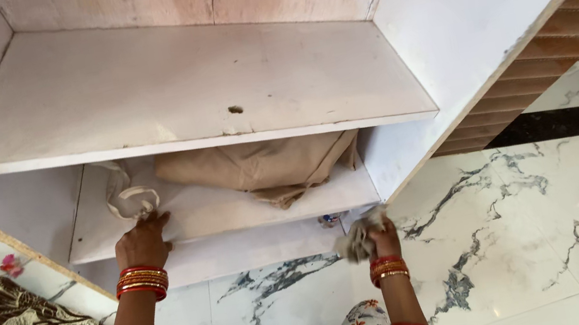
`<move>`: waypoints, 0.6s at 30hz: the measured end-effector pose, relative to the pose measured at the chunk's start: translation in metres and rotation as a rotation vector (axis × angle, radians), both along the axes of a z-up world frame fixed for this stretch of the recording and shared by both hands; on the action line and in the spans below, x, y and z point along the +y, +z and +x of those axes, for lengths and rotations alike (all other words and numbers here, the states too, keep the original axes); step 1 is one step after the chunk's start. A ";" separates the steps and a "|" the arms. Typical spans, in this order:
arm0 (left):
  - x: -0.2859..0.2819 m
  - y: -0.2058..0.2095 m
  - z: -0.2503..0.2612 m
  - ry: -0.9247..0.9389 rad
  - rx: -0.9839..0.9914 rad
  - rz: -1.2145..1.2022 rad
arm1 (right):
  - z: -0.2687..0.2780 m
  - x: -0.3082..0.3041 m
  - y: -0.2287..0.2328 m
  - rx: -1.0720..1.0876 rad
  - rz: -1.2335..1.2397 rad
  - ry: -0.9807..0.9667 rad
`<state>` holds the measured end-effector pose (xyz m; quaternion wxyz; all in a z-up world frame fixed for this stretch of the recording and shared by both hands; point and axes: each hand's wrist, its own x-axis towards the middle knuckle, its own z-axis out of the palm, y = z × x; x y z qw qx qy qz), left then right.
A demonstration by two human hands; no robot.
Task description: The person wipes down the interior shelves and exterior surfaces of a white cabinet using a cloth.
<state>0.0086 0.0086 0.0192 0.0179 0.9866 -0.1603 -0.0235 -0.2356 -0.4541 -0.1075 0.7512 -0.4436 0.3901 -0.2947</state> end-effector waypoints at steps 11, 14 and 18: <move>0.001 -0.015 0.006 0.013 -0.026 -0.005 | -0.028 0.059 0.275 -0.156 -1.397 0.008; 0.001 -0.012 0.003 0.017 -0.026 -0.032 | 0.008 0.036 0.317 -0.116 -1.575 -0.100; 0.000 -0.009 0.003 0.014 -0.027 -0.046 | 0.055 0.013 0.346 0.187 -1.726 0.019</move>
